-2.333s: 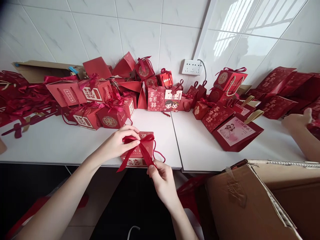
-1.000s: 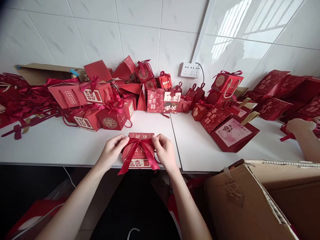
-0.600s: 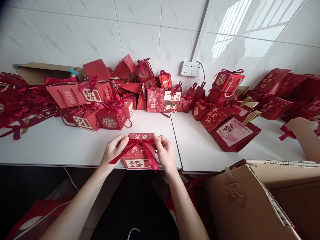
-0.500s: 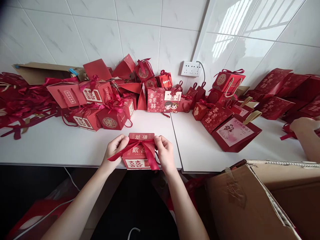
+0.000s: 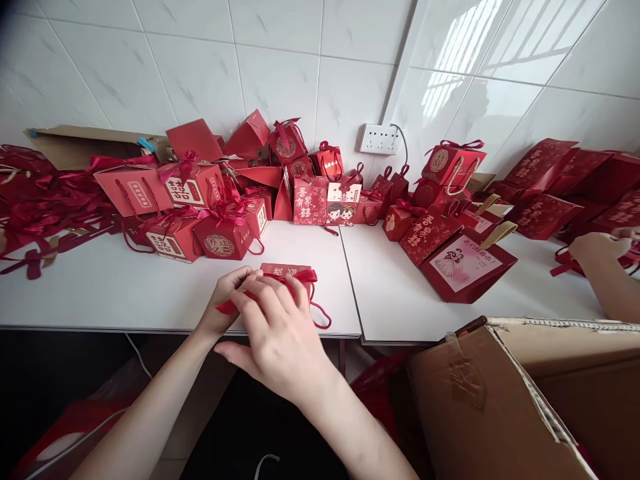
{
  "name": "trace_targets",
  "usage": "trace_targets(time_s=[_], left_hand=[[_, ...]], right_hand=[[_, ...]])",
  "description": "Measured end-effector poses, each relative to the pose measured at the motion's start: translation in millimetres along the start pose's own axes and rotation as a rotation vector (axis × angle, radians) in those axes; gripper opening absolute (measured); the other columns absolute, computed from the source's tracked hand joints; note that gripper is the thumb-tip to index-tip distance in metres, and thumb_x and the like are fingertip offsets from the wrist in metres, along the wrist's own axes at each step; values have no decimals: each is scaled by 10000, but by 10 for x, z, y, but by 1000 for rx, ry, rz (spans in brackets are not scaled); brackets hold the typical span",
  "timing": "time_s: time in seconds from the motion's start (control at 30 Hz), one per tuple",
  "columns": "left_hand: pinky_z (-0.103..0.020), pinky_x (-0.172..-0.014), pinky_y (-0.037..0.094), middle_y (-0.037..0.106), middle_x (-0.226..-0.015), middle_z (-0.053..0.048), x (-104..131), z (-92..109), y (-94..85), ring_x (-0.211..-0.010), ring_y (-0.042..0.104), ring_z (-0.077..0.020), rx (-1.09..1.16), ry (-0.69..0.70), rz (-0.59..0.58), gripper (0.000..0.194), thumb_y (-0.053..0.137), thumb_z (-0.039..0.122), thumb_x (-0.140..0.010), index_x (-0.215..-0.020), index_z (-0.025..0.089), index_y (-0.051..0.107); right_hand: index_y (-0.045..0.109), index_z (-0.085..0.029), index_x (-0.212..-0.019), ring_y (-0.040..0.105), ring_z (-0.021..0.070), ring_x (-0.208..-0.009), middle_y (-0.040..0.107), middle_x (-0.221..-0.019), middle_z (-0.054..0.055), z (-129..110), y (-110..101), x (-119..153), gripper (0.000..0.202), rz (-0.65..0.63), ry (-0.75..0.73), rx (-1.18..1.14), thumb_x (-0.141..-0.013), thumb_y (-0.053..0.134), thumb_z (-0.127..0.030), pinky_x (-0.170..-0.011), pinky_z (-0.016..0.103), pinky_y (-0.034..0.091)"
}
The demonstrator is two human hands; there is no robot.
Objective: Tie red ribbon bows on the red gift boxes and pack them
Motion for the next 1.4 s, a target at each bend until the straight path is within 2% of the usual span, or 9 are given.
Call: trace_targets(time_s=[0.1, 0.2, 0.27, 0.33, 0.43, 0.5, 0.63, 0.87, 1.4], left_hand=[[-219, -488, 276, 285, -511, 62, -16, -42, -32, -500, 308, -82, -47, -12, 18, 417, 511, 447, -781, -541, 193, 283], [-229, -513, 314, 333, -516, 56, -19, -25, -97, -511, 368, -97, -153, 0, 30, 387, 489, 449, -804, -557, 194, 334], [-238, -602, 384, 468, -621, 33, -8, 117, -202, -621, 481, -125, -245, 86, 126, 274, 517, 414, -804, -662, 190, 449], [-266, -752, 423, 567, -820, -13, 22, 365, -228, -821, 548, -160, -349, 250, 177, 164, 538, 346, -804, -820, 183, 534], [-312, -905, 404, 583, -957, -44, 65, 669, -10, -975, 541, -181, -494, 449, 3, 145, 487, 281, -849, -853, 193, 603], [-339, -934, 403, 585, -968, -47, 71, 730, 134, -976, 546, -187, -551, 465, -124, 183, 471, 275, -865, -810, 198, 628], [-354, -884, 447, 604, -956, -48, 42, 689, 239, -943, 568, -193, -520, 429, -247, 136, 506, 250, -839, -804, 193, 625], [-313, -929, 442, 590, -1000, -39, -34, 506, 207, -982, 576, -183, -340, 292, -338, 53, 575, 222, -768, -776, 195, 621], [-318, -962, 414, 559, -1013, -28, -76, 417, 221, -1007, 560, -189, -312, 204, -331, 75, 594, 263, -742, -725, 194, 615]], right_hand=[[530, -149, -1187, 562, 244, -1074, 628, -1143, 131, 2, 213, 34, 299, -45, 11, 107, -895, 499, -206, -1024, 499, 334], [595, -188, -1037, 614, 172, -957, 683, -985, 60, 70, 204, 128, 216, 47, 8, 66, -895, 458, -101, -1025, 443, 352], [602, -193, -990, 625, 154, -955, 694, -956, 42, 98, 145, 196, 185, 105, -11, 4, -888, 483, -93, -1028, 418, 358], [603, -189, -1003, 624, 163, -1002, 699, -972, 46, 108, 95, 254, 184, 145, -30, -31, -878, 507, -93, -1027, 415, 368], [623, -200, -1006, 621, 177, -1016, 695, -973, 53, 117, 60, 312, 204, 194, -30, -20, -868, 518, -94, -997, 420, 404], [640, -211, -980, 626, 174, -967, 683, -937, 49, 123, 55, 333, 208, 222, -19, -3, -862, 519, -90, -968, 417, 428], [650, -211, -970, 622, 164, -874, 649, -861, 39, 123, 50, 350, 212, 251, -28, -8, -857, 523, -85, -925, 419, 457], [646, -207, -963, 625, 169, -863, 643, -840, 37, 142, 18, 384, 218, 271, -56, -77, -840, 538, -64, -868, 410, 485], [656, -207, -899, 639, 136, -775, 654, -733, -4, 101, 2, 382, 166, 262, -85, -120, -829, 571, -83, -867, 396, 464]])
Point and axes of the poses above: each hand's wrist, its own x-axis away from the middle knuckle, its own y-axis out of the palm, z = x × y, the point moved 8 cm from there along -x, towards the middle knuckle
